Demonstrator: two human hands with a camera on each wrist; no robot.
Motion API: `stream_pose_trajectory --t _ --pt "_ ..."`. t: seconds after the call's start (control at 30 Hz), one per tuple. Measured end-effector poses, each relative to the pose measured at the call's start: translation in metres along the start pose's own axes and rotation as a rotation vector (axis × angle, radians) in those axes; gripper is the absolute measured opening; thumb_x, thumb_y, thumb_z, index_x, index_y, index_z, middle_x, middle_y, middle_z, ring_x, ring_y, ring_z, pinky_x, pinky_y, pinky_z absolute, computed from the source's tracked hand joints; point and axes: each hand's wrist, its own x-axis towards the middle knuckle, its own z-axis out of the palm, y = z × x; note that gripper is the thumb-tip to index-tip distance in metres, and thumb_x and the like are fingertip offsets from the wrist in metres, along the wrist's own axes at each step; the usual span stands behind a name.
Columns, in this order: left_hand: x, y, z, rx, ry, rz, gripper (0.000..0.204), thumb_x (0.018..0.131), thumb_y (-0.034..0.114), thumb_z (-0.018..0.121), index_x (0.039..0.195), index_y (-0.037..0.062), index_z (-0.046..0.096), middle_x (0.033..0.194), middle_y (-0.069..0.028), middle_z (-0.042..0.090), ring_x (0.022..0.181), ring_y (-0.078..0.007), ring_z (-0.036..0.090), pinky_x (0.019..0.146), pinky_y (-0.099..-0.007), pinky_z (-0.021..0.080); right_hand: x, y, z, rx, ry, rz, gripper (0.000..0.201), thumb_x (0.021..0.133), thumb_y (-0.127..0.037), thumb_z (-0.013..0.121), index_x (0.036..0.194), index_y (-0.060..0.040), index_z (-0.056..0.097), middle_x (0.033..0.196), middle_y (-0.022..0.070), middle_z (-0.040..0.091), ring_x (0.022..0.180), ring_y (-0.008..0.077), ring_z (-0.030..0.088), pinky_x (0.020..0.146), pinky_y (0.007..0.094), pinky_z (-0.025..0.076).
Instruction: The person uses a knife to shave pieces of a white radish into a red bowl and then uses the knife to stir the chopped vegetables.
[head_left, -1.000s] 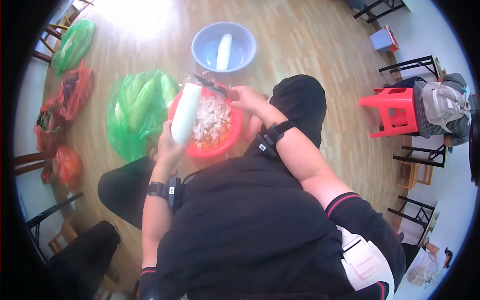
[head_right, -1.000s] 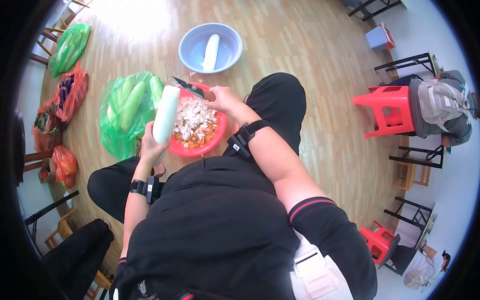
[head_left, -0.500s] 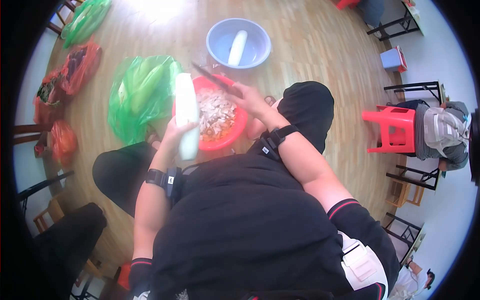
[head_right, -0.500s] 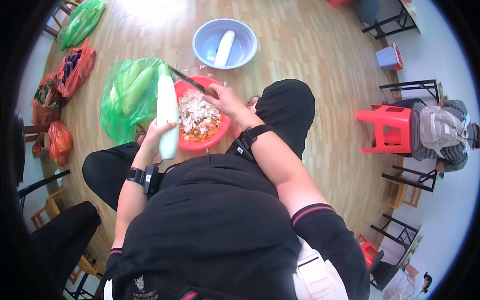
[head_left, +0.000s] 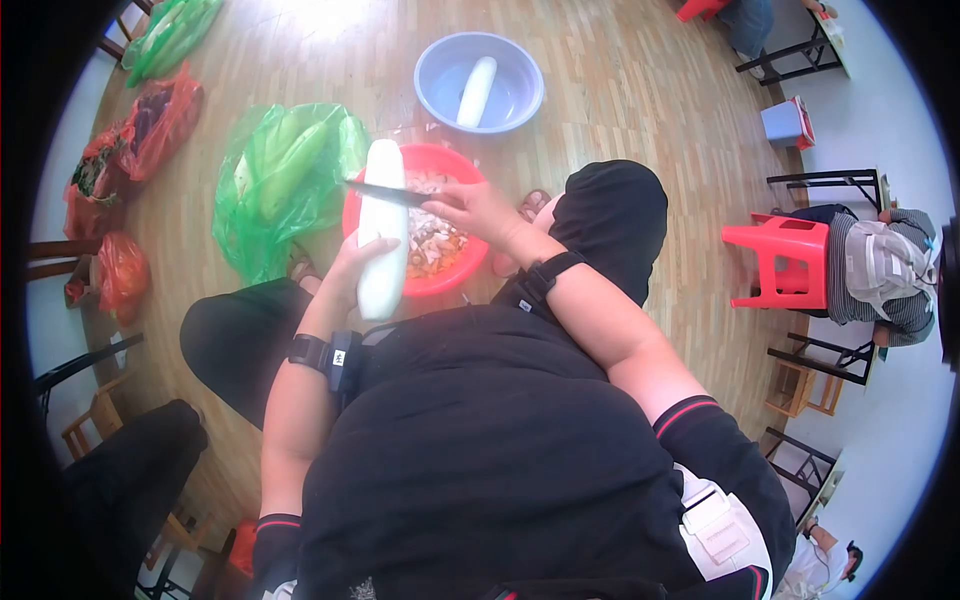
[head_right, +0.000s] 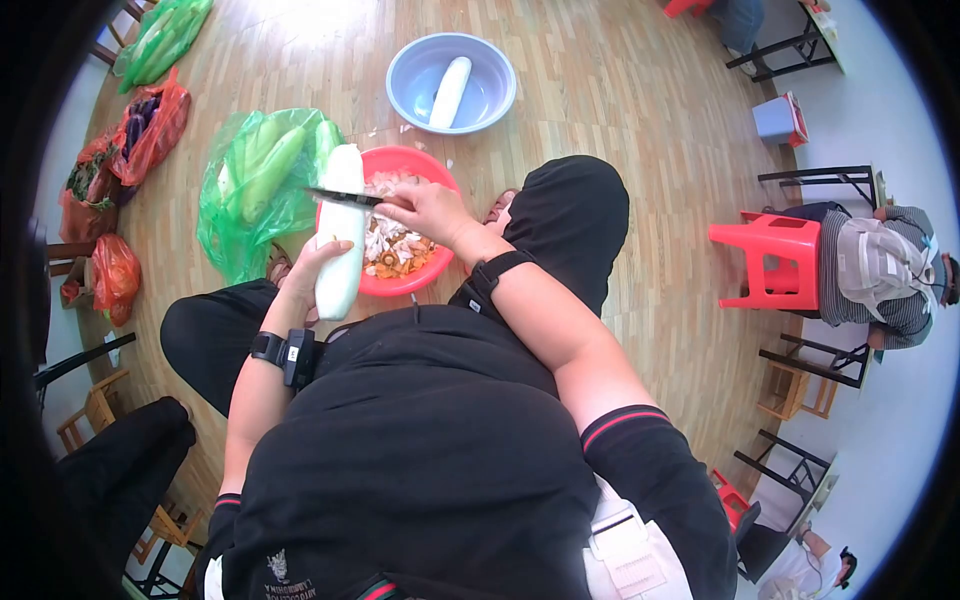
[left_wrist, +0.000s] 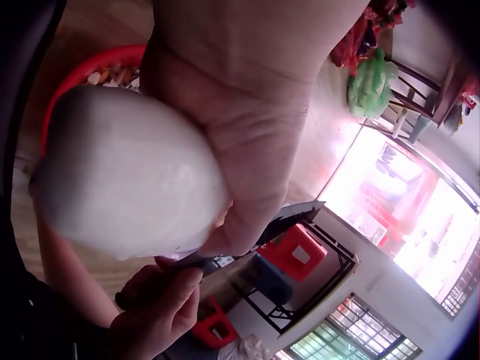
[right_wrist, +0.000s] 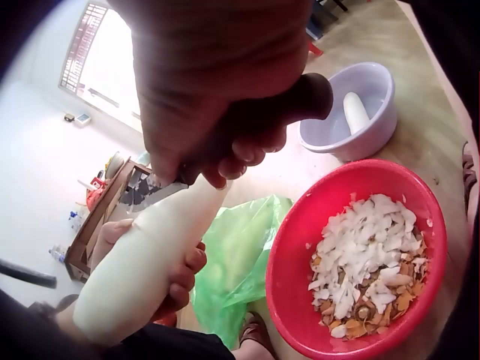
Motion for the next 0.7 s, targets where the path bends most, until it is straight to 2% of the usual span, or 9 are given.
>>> stream_pose_trajectory --t 0.07,0.17,0.3,0.37,0.4,0.5,0.57,0.63,0.7 --pt "-0.002 0.000 0.002 0.003 -0.029 -0.010 0.042 0.080 0.015 0.066 0.115 -0.0014 0.051 0.093 -0.0078 0.061 0.077 -0.0145 0.062 0.065 -0.0276 0.052 0.005 0.011 0.001 0.039 0.139 0.096 0.041 0.085 -0.050 0.059 0.084 -0.0099 0.068 0.072 0.0110 0.065 0.070 0.0284 0.064 0.064 0.0376 0.049" --pt "-0.003 -0.002 0.003 -0.019 -0.050 -0.039 0.044 0.079 0.016 0.066 0.116 -0.0014 0.051 0.093 -0.0075 0.061 0.076 -0.0137 0.062 0.064 -0.0274 0.052 0.004 0.008 -0.008 -0.071 0.152 0.186 0.041 0.085 -0.049 0.059 0.084 -0.0090 0.067 0.070 0.0116 0.064 0.068 0.0294 0.063 0.063 0.0382 0.049" --pt "-0.001 -0.004 0.000 -0.021 -0.047 -0.030 0.043 0.079 0.017 0.066 0.116 -0.0012 0.051 0.093 -0.0071 0.061 0.076 -0.0133 0.061 0.064 -0.0272 0.052 0.000 0.005 -0.004 0.033 0.144 0.103 0.042 0.085 -0.049 0.060 0.083 -0.0078 0.066 0.068 0.0111 0.063 0.065 0.0275 0.062 0.061 0.0371 0.047" --pt "0.002 -0.007 -0.004 -0.027 -0.061 -0.023 0.050 0.079 0.022 0.065 0.118 -0.0037 0.047 0.093 -0.0141 0.062 0.081 -0.0220 0.066 0.070 -0.0318 0.056 -0.001 -0.002 -0.002 0.159 -0.028 0.077 0.042 0.086 -0.048 0.061 0.080 -0.0068 0.065 0.064 0.0110 0.060 0.060 0.0255 0.058 0.058 0.0364 0.045" --pt "0.002 -0.006 -0.004 -0.030 -0.059 -0.020 0.050 0.079 0.022 0.065 0.118 -0.0037 0.047 0.093 -0.0141 0.062 0.081 -0.0220 0.066 0.070 -0.0318 0.056 -0.002 -0.004 0.002 0.199 -0.006 -0.032 0.042 0.086 -0.046 0.062 0.076 -0.0053 0.064 0.061 0.0115 0.058 0.057 0.0240 0.055 0.056 0.0358 0.043" --pt "0.000 -0.003 -0.003 -0.102 -0.071 -0.016 0.049 0.079 0.022 0.065 0.118 -0.0034 0.048 0.093 -0.0136 0.062 0.082 -0.0224 0.066 0.071 -0.0320 0.056 -0.001 -0.006 0.004 0.168 -0.108 -0.032 0.042 0.086 -0.046 0.062 0.076 -0.0047 0.065 0.059 0.0117 0.056 0.055 0.0242 0.053 0.057 0.0360 0.043" --pt "-0.001 -0.003 -0.005 -0.132 -0.081 -0.034 0.050 0.078 0.022 0.066 0.117 -0.0034 0.048 0.093 -0.0132 0.062 0.082 -0.0224 0.066 0.071 -0.0320 0.056 0.002 -0.001 0.006 0.184 -0.081 -0.006 0.042 0.086 -0.045 0.063 0.080 -0.0040 0.066 0.060 0.0114 0.057 0.057 0.0249 0.054 0.058 0.0356 0.044" --pt "-0.001 -0.005 -0.008 -0.139 -0.097 -0.037 0.050 0.078 0.022 0.066 0.117 -0.0034 0.048 0.093 -0.0136 0.062 0.082 -0.0224 0.066 0.070 -0.0318 0.056 0.006 0.004 0.004 0.206 0.133 0.076 0.041 0.086 -0.044 0.062 0.084 -0.0039 0.067 0.062 0.0114 0.058 0.057 0.0248 0.055 0.059 0.0358 0.044" --pt "-0.001 -0.006 -0.009 -0.143 -0.116 -0.040 0.050 0.078 0.022 0.066 0.117 -0.0034 0.049 0.094 -0.0140 0.062 0.082 -0.0223 0.066 0.070 -0.0316 0.056 0.007 0.012 0.001 0.205 0.158 0.102 0.040 0.086 -0.043 0.062 0.087 -0.0037 0.067 0.065 0.0113 0.059 0.058 0.0236 0.055 0.059 0.0355 0.044"
